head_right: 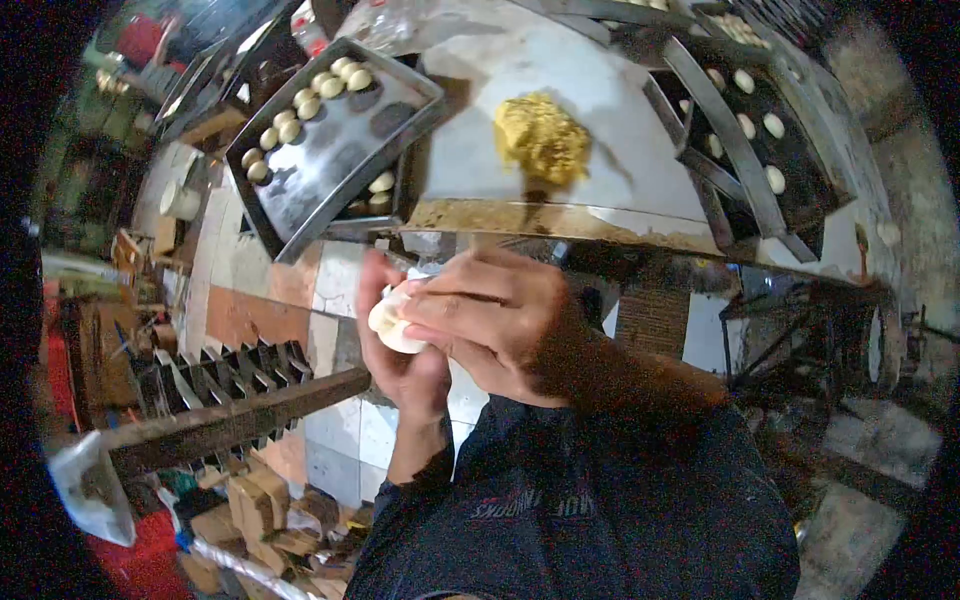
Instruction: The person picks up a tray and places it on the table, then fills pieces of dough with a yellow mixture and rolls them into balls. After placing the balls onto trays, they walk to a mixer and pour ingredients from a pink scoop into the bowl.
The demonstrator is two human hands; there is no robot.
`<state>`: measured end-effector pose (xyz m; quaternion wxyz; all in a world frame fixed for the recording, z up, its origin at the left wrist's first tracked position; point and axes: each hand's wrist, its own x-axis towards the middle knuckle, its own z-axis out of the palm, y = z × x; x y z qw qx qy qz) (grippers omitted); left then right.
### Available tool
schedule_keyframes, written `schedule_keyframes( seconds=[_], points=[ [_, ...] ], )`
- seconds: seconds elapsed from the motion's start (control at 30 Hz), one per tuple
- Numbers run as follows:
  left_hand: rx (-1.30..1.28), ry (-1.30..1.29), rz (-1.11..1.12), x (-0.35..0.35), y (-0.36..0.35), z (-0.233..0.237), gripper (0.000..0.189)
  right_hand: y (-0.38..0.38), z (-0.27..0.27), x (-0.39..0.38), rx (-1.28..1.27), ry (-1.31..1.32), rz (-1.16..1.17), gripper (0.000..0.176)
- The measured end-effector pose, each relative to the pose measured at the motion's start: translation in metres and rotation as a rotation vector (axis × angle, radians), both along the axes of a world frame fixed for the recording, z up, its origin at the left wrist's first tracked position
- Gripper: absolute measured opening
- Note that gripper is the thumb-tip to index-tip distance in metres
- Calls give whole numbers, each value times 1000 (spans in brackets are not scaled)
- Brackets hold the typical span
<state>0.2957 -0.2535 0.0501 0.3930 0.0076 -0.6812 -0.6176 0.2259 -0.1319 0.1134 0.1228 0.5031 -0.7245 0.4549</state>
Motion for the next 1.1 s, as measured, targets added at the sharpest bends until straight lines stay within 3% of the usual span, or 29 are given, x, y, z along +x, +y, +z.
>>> schedule_keyframes(
  seconds=[0.07, 0.1, 0.13, 0.2, 0.23, 0.27, 0.33, 0.4, 0.47, 0.53, 0.6, 0.63, 0.67, 0.73, 0.77, 0.8, 0.87, 0.9, 0.93, 1.0, 1.03, 1.1],
  points=[
    [368, 118, -423, -17, 11, -12, 47, 22, 3, -15, -156, -95, -24, 32],
    [487, 99, -398, -26, 33, -5, 59, 34, 8, -23, -195, -169, -98, 29],
    [482, 90, -418, -39, 42, -9, 59, 48, 10, -29, -203, -170, -119, 29],
    [80, 216, -403, -71, 58, -17, 57, 81, 11, -40, -155, -853, -53, 29],
    [-48, 176, -397, -83, 67, -14, 52, 102, -6, -54, -163, -562, -48, 29],
    [-47, 216, -394, -101, 84, -8, 42, 117, -9, -65, -176, -553, -70, 29],
    [-75, 249, -281, -134, 118, -1, 40, 142, -8, -81, -315, -220, -153, 27],
    [116, 115, -154, -156, 168, 14, 71, 170, -6, -99, -309, -103, -260, 25],
    [133, 211, -292, -185, 204, 14, 90, 212, -15, -121, -304, 55, -231, 41],
    [122, 157, -570, -213, 231, 25, 113, 254, -18, -145, -302, 205, -173, 33],
    [153, 48, -925, -240, 255, 32, 105, 279, -27, -158, -477, -238, -36, 26],
    [-154, 180, -876, -263, 262, 37, 81, 291, -21, -159, -465, -416, -34, 20],
    [-55, 275, -801, -275, 284, 22, 51, 300, -28, -164, -479, -420, -43, 20],
    [-198, 152, -696, -291, 293, 20, 36, 319, -50, -176, -387, -430, -244, 19],
    [-230, -8, -700, -292, 294, 31, 31, 336, -46, -181, -118, -259, -330, 21],
    [-238, -6, -721, -292, 300, 28, 31, 346, -38, -177, -128, -256, -351, 21],
    [-454, -484, -553, -299, 316, 10, 24, 364, -19, -167, -17, -313, -660, 32],
    [-609, -189, -666, -305, 321, -9, 21, 367, -6, -168, -30, -134, -684, 28],
    [-479, -12, -813, -307, 327, -43, 15, 366, -5, -169, -11, -148, -707, 28],
    [-623, -397, -855, -289, 357, -35, 15, 366, -12, -170, 137, 61, -629, 31],
    [-604, -404, -871, -288, 365, -38, 15, 371, -23, -169, 249, 38, -614, 26],
    [-215, -647, -1183, -289, 377, -43, 26, 390, -29, -170, 189, -58, -628, 24]
  ],
)
